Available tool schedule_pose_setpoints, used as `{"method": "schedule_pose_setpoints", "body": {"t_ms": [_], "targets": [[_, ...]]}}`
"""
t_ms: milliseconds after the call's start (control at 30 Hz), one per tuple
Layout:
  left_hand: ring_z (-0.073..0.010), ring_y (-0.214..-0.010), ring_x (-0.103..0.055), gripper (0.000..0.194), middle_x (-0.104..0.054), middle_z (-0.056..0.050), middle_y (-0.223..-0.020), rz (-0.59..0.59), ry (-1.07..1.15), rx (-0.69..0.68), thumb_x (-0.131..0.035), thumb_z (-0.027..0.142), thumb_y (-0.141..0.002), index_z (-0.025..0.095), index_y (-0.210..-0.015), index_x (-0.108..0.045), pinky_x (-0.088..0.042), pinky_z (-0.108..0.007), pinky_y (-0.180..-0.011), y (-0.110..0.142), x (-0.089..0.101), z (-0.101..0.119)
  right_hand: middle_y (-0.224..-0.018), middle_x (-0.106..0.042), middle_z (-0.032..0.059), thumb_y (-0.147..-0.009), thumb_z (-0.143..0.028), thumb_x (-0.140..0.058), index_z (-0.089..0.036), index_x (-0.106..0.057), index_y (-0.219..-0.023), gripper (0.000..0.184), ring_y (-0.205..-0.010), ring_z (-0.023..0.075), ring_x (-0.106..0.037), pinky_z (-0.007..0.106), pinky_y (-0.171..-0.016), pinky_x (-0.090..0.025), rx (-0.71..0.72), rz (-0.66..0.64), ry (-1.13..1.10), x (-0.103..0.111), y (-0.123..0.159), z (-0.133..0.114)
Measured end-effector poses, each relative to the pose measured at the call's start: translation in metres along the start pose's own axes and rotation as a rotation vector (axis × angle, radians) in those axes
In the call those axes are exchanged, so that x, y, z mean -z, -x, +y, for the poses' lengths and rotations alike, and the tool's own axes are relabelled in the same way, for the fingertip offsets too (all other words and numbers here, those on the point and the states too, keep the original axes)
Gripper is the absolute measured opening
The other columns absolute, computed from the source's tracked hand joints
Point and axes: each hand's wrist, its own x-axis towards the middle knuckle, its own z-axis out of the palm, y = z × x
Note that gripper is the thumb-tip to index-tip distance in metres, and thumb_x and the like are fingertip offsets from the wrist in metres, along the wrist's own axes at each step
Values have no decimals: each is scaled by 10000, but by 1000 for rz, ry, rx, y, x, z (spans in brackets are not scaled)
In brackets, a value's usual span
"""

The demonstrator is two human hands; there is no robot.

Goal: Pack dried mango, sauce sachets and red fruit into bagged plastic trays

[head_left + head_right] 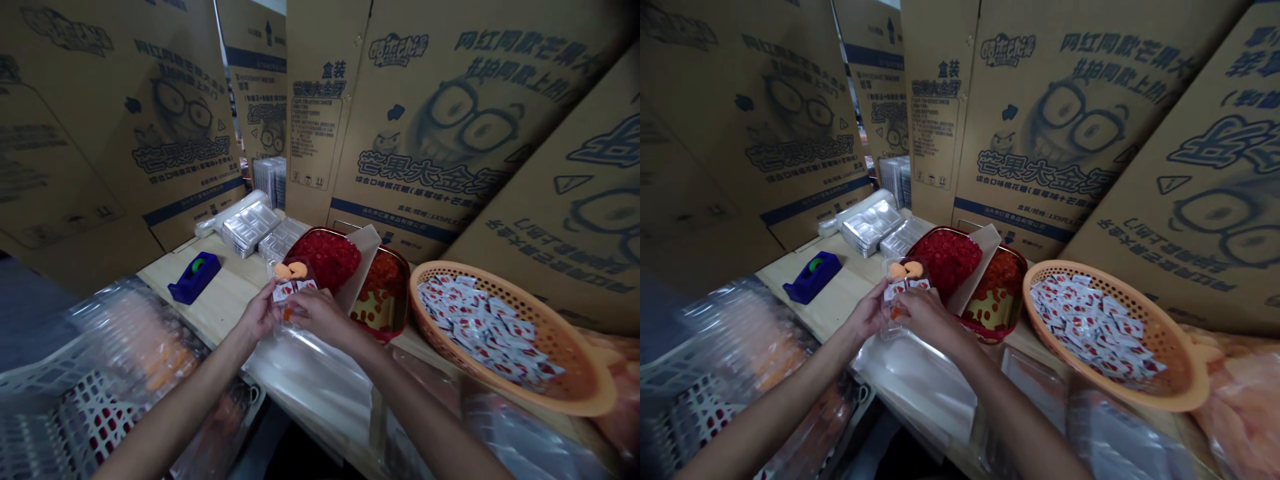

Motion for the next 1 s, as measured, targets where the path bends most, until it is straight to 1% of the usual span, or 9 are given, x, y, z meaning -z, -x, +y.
{"method": "schedule_pose_setpoints", "body": {"t_ms": [67,133,167,233,333,533,700,867,1000], "targets": [[-191,-641,-662,270,-692,-78,-783,-8,2,3,-471,304,-850,119,-1013,-581,-543,-335,-643,2,3,3,-917,-621,31,-777,-175,-581,-195,-624,-918,149,-865,142,-544,243,-744,-342,-50,65,-30,5,-5,13],[-202,-688,-669,281,-696,-88,-808,4,-2,-4,-463,303,-855,110,-1029,-572,-544,-340,-677,5,7,10,-929,-615,49,-810,-148,-511,-170,-628,-896,147,-857,131,-548,226,-745,-363,-169,123,46,14,-9,32],[-207,-711,-671,284,-698,-95,-822,21,-4,-14,-461,297,-857,105,-1035,-568,-545,-341,-687,7,10,13,-930,-620,58,-818,-125,-474,-160,-633,-884,176,-855,130,-553,221,-747,-368,-240,101,129,19,-11,42],[-212,-739,-673,278,-698,-107,-850,55,-8,-38,-456,283,-859,99,-1038,-564,-549,-343,-693,9,16,21,-913,-644,61,-806,-91,-447,-160,-654,-852,222,-845,137,-571,217,-729,-371,-351,-32,295,25,-15,61],[-205,-738,-674,250,-699,-98,-857,84,-3,-83,-448,258,-864,107,-1024,-567,-556,-339,-688,12,24,31,-865,-681,43,-760,-90,-489,-188,-686,-804,224,-804,146,-604,210,-667,-373,-393,-219,370,20,-18,78],[-197,-768,-672,206,-698,-80,-827,137,15,-152,-452,223,-862,130,-998,-575,-551,-350,-736,17,30,39,-864,-682,98,-797,-102,-431,-157,-683,-824,260,-836,183,-615,236,-661,-381,-417,-241,434,3,-26,80],[-204,-779,-669,227,-694,-84,-841,143,-1,-146,-483,256,-846,140,-1024,-564,-536,-374,-776,19,35,47,-1040,-623,95,-845,-126,-388,-183,-640,-970,286,-954,168,-562,249,-760,-373,-379,-169,458,0,-42,77],[-196,-762,-669,244,-693,-71,-836,169,-9,-155,-475,263,-850,157,-1052,-563,-538,-359,-762,19,38,48,-1065,-606,126,-818,-133,-451,-159,-666,-902,232,-1020,205,-523,305,-825,-353,-353,-220,426,-14,-58,73],[-194,-752,-673,215,-692,-68,-831,164,-29,-156,-445,248,-865,153,-1017,-564,-549,-360,-734,21,35,45,-1075,-600,185,-796,-69,-426,-107,-671,-858,256,-1045,239,-508,361,-850,-335,-381,-184,362,-25,-64,74]]}}
